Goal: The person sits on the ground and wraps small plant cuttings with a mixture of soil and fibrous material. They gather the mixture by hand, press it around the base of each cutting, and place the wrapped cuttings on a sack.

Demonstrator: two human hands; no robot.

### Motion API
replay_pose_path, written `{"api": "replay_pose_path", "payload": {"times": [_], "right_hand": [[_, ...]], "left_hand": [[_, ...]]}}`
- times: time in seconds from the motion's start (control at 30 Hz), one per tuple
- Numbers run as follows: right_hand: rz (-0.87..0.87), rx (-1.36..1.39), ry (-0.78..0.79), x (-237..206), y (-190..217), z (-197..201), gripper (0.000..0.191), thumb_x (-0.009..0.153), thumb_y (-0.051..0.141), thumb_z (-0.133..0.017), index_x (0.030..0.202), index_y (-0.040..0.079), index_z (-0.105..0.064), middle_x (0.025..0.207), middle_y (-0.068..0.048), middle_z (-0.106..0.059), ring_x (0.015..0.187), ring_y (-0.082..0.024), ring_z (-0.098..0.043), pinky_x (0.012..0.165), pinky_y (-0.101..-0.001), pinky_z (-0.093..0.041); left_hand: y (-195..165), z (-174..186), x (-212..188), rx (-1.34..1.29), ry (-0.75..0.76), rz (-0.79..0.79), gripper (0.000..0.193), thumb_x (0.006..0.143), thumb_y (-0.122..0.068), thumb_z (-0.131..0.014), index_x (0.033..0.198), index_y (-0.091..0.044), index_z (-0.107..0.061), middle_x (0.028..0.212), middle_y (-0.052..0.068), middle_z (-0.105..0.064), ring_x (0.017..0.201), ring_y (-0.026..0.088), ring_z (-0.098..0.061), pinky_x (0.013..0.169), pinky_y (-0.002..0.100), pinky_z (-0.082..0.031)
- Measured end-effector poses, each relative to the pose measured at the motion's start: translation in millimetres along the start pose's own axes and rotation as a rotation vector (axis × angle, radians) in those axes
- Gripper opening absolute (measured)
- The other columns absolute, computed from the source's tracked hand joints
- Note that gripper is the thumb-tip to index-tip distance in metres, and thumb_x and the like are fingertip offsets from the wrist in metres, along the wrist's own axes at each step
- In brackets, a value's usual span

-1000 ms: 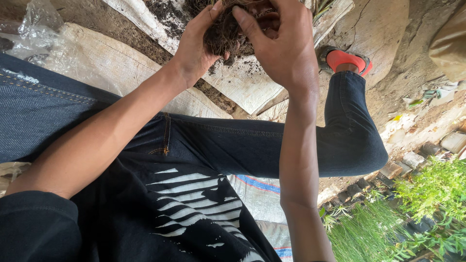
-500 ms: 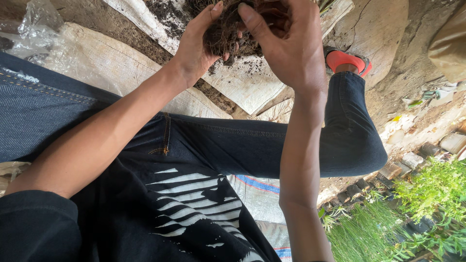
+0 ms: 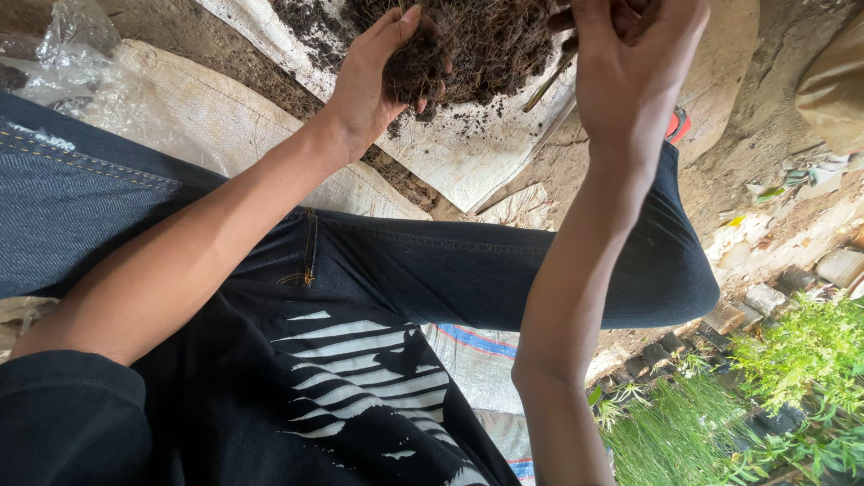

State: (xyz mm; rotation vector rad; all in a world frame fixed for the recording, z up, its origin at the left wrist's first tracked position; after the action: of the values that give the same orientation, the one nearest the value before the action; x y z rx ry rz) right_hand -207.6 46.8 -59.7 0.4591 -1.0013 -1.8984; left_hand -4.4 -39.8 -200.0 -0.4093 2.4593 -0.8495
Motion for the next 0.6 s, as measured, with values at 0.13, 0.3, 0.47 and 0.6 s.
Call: {"api": "replay_pose_path", "payload": {"times": [0.13,0.3,0.47,0.6], "right_hand": [[0.059,-0.182,-0.113,3.8,-9.4,-2.9,0.024,0.111,0.012,-0.068,0.124,0.000,-0.052,0.101,-0.004,-0.055,0.078,-0.009,-0.057,0.071,-0.0248,-0.059],[0.124,-0.122,0.002,13.5,2.2,-13.5,0.016,0.115,0.016,-0.067,0.113,0.003,-0.059,0.094,-0.006,-0.070,0.080,-0.014,-0.072,0.076,-0.0310,-0.064],[-0.047,-0.188,0.228,6.5,15.5,-45.2,0.021,0.116,0.023,-0.071,0.123,0.004,-0.063,0.092,-0.009,-0.073,0.078,-0.017,-0.074,0.075,-0.0326,-0.065],[-0.199,-0.102,0.381,-1.6,18.4,-73.6,0.033,0.102,0.034,-0.074,0.123,0.010,-0.066,0.105,-0.007,-0.075,0.087,-0.016,-0.079,0.072,-0.0322,-0.067]], "left_hand": [[-0.1,-1.9,1.5,0.006,0.002,0.002,0.040,0.107,-0.053,-0.048,0.120,-0.016,-0.055,0.103,0.007,-0.068,0.093,0.016,-0.071,0.063,0.031,-0.054],[3.2,-1.5,1.8,0.021,-0.085,0.078,0.034,0.106,-0.046,-0.043,0.122,-0.018,-0.057,0.109,-0.004,-0.067,0.103,0.008,-0.069,0.081,0.031,-0.060],[5.8,1.2,-0.9,0.103,-0.082,0.047,0.041,0.113,-0.051,-0.041,0.127,-0.017,-0.060,0.106,-0.004,-0.064,0.097,0.008,-0.063,0.084,0.034,-0.059],[10.0,7.0,1.0,0.044,-0.054,-0.051,0.040,0.115,-0.047,-0.040,0.132,-0.016,-0.059,0.112,-0.003,-0.065,0.098,0.007,-0.063,0.080,0.031,-0.056]]}}
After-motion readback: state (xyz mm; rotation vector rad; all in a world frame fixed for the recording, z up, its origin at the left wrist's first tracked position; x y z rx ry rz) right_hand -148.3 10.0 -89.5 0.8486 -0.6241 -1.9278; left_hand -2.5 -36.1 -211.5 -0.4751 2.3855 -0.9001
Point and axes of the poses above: each hand's wrist, its own x-axis towards the middle knuckle, its own z-axis out of the back of the hand, y = z × x, the point moved 6 cm from there along x, towards the middle knuckle
